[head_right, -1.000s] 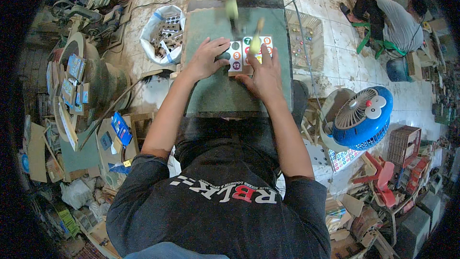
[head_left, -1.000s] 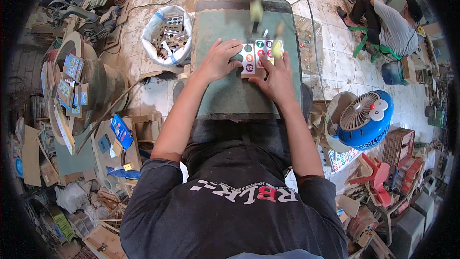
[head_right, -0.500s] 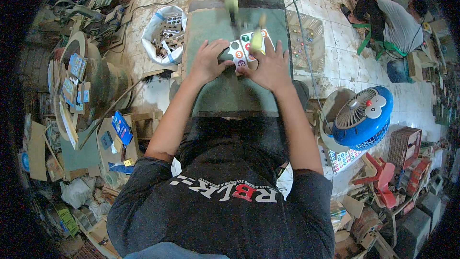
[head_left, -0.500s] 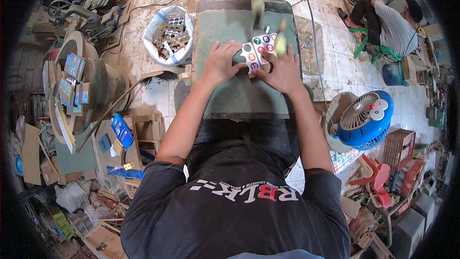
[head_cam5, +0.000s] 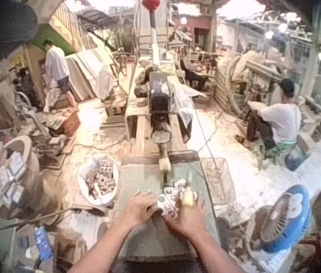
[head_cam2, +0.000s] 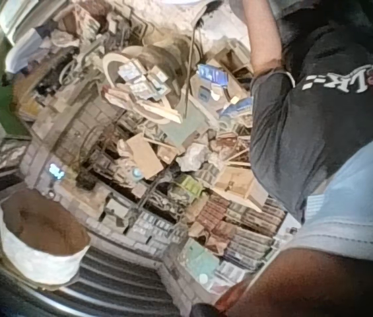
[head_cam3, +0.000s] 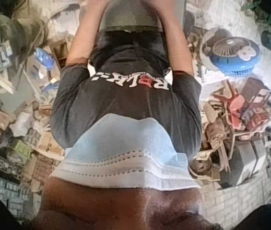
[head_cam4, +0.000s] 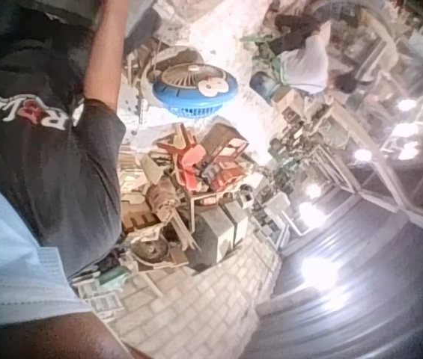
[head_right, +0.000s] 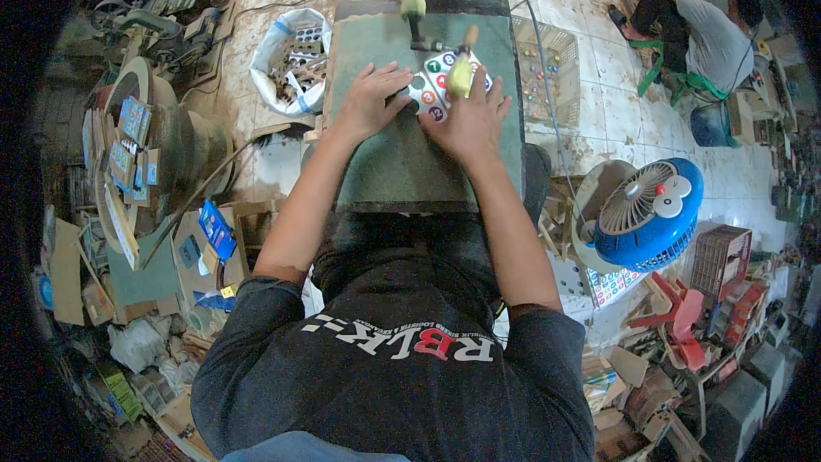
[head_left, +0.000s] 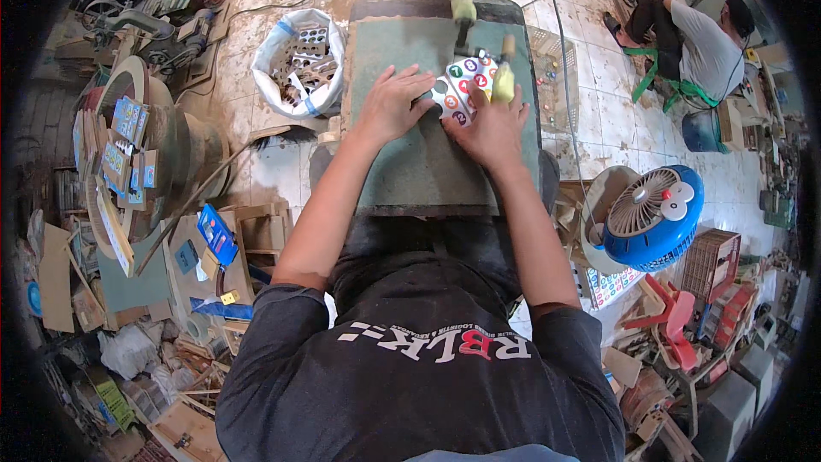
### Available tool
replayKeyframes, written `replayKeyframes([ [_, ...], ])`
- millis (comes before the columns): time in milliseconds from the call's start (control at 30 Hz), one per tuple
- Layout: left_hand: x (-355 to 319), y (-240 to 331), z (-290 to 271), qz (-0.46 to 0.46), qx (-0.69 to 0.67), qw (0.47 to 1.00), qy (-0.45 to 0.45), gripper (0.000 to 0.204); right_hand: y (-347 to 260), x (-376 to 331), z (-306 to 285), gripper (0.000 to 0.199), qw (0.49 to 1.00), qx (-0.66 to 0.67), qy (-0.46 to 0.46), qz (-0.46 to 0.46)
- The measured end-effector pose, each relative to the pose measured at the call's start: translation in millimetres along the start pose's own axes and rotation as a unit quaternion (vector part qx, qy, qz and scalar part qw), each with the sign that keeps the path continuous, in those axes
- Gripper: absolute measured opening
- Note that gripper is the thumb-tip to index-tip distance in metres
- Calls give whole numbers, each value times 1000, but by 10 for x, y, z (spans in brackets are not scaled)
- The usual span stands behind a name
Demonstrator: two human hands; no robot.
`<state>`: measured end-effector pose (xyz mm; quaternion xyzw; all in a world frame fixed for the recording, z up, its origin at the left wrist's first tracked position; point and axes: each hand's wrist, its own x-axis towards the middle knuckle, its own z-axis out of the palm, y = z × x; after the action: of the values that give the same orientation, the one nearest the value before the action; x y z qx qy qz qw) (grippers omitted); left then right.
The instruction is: The person cuts number puzzle pieces from wooden boards using a scroll saw machine.
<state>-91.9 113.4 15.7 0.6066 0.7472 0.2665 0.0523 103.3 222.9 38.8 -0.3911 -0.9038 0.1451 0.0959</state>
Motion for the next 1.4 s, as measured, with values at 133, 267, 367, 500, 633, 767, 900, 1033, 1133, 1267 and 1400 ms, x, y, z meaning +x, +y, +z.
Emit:
replayKeyframes([
  [133,-48,41,6,-11,-3,1000,16,42,92,70,-2,83,999,5,-9,-31],
  [267,-87,104,26,-26,10,999,31,41,228,183,35,81,998,20,-26,-54],
  [367,-106,138,40,-38,23,998,38,41,266,248,-20,80,995,29,-26,-88],
  [500,-141,214,77,-47,9,997,59,39,459,425,-60,78,986,44,-34,-159],
  [633,-185,285,140,-67,22,993,93,39,536,602,-67,85,974,22,-70,-215],
  [767,-191,294,143,-72,34,992,98,40,500,572,-118,78,967,62,-37,-243],
  [900,-171,280,149,-72,32,992,98,40,556,577,29,78,971,80,-40,-223],
  [1033,-164,276,153,-77,32,992,96,39,496,504,40,78,976,46,-11,-213],
  [1133,-144,285,153,-79,32,992,95,38,477,447,24,79,980,28,9,-199],
  [1267,-148,288,189,-91,38,989,107,37,459,431,-5,83,982,34,-1,-185],
  [1400,-224,373,260,-103,30,989,100,43,626,436,-175,88,967,24,-86,-240],
])
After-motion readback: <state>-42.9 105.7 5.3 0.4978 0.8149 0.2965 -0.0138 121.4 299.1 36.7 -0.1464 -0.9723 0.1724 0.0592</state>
